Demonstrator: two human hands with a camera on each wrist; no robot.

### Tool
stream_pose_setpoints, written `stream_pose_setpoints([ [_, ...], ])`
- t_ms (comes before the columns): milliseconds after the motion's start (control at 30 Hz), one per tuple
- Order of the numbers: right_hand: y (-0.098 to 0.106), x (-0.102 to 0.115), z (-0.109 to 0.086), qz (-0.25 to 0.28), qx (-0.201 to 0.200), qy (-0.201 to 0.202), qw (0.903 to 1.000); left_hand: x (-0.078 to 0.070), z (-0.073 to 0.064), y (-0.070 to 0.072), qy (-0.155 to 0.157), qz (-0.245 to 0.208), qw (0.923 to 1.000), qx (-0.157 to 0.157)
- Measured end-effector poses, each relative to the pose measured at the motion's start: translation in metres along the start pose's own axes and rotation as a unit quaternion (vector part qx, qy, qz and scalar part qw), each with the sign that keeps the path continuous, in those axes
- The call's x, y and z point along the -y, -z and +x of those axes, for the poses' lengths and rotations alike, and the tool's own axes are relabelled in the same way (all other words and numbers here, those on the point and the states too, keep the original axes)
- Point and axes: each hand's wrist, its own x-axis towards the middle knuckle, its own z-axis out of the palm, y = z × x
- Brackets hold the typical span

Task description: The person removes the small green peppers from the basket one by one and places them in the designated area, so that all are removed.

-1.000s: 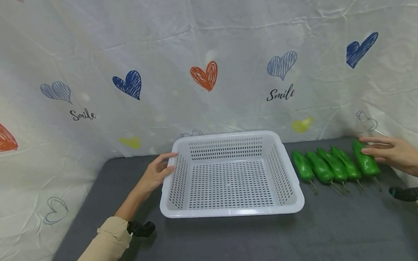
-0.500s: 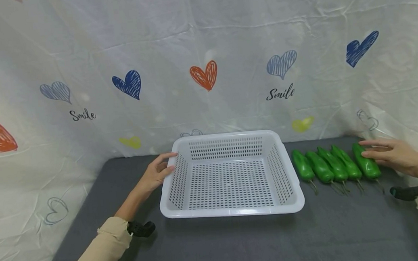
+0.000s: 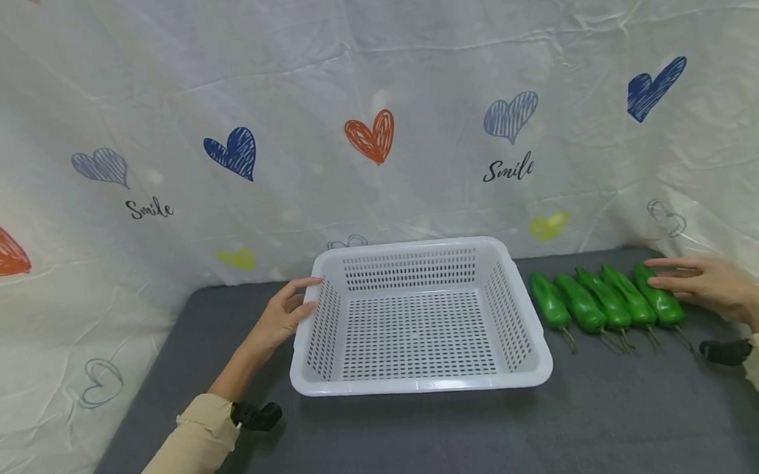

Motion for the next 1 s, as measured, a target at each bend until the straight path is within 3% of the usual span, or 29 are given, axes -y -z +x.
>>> stream_pose_setpoints([
  [433, 0.0, -0.002, 0.0, -0.015, -0.026, -0.005, 0.9995, 0.001, 0.001, -0.001, 0.003, -0.002, 1.0, -0.001],
  [700, -0.001, 0.004, -0.006, -0.051, -0.027, 0.003, 0.9983, 0.0, 0.001, -0.001, 0.003, -0.004, 1.0, -0.002],
  [1000, -0.005, 0.02, -0.01, -0.114, -0.023, 0.028, 0.9928, -0.003, -0.002, 0.003, 0.029, -0.041, 0.9987, 0.012],
])
